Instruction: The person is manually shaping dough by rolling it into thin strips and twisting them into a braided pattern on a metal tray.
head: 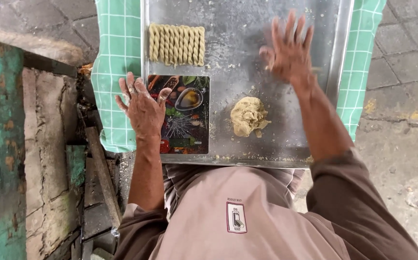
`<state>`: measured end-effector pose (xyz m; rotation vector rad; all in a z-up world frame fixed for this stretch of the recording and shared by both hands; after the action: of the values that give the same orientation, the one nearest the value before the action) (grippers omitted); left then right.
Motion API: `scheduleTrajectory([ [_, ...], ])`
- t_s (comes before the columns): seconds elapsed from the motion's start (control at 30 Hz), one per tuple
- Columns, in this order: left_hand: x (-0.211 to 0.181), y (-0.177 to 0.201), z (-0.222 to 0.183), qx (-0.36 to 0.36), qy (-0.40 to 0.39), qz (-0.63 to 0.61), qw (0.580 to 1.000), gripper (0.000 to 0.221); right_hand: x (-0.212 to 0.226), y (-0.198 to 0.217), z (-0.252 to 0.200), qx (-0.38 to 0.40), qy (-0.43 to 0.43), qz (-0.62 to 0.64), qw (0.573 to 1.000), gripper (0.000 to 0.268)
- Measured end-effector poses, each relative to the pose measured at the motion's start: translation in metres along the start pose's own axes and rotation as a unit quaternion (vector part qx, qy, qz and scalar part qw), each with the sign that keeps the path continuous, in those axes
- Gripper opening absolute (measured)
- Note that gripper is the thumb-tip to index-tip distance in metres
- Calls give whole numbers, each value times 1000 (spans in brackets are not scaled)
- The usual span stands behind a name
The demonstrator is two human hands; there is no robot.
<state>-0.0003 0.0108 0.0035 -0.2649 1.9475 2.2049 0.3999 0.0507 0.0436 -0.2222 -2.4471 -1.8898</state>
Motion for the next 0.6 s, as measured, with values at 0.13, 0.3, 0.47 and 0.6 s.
scheduleTrajectory([
  [0.13,0,2,1,33,14,7,999,101,-16,4,45,-23,-7,27,999,93],
  [0.3,0,-1,1,11,5,-2,1000,111,-7,19,53,-55,32,6,998,77],
  [0.47,-3,6,5,45,20,-4,999,108,7,-8,-9,-30,61,-15,998,78],
  [0.6,-3,5,2,36,13,-8,999,107,2,-34,-40,28,56,-5,998,85],
])
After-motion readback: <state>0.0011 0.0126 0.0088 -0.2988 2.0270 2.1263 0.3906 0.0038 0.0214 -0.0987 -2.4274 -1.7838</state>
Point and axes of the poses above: each hand's wrist, its own z-axis towards the middle knuckle, its own y-axis out of the back of the hand, x = y × z, the point moved 1 cm from there along z, towards the middle knuckle, and after that the axes turned 3 degrees about -x, right-handed, at the moved point
